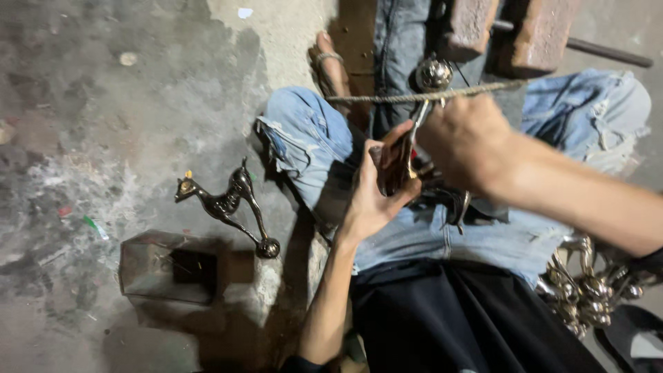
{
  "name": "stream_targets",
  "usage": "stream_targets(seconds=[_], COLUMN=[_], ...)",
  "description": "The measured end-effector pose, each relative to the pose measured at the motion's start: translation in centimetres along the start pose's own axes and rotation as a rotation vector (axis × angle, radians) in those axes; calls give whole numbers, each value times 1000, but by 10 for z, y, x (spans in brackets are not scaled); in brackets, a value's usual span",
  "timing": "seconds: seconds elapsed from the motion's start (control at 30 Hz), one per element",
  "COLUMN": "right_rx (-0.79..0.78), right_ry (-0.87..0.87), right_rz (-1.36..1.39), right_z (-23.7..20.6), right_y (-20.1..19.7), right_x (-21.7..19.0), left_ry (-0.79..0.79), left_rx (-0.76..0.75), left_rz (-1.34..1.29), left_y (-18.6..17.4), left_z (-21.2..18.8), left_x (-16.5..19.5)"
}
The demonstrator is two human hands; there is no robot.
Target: The person sits cross-legged on the floor and uses a hammer and chisel to shape a metal deer figurine. They repeatedly strike the chisel with the hammer, repositioning the figurine and chisel as needed.
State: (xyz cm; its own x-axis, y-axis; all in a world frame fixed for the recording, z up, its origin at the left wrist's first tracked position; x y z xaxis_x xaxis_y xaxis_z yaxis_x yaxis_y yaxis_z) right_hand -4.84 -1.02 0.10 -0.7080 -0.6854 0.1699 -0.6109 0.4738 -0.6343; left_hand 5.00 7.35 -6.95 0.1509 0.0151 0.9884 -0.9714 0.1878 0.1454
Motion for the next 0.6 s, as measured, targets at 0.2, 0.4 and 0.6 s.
stream_targets(seconds=[0.2, 0.4, 0.6], right_rx=[124, 347, 424], right_ry=[-156, -74, -193], right_rz=[-187, -533, -402], right_z=[-26, -77, -102], right_y=[29, 60, 77], right_x=[-66, -96, -75], left_ry=[-237, 27, -27], left_rx=[-6, -16, 3], left_rz=[-905, -252, -144], left_y=[7, 5, 11], left_z=[-2, 5, 2], left_x=[-40, -17, -5])
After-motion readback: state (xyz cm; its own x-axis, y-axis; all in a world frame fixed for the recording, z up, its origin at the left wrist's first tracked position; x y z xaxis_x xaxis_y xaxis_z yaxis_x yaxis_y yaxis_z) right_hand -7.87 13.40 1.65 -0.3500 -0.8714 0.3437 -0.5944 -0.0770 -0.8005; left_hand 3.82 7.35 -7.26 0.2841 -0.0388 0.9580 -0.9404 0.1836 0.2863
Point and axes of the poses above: each hand's wrist, its own z-axis towards the middle knuckle, its own y-axis out of the palm, x = y × z, the point moved 6 cm from there along z, towards the middle knuckle, and after that the axes turned 6 degrees about z, right-handed, at the moved point
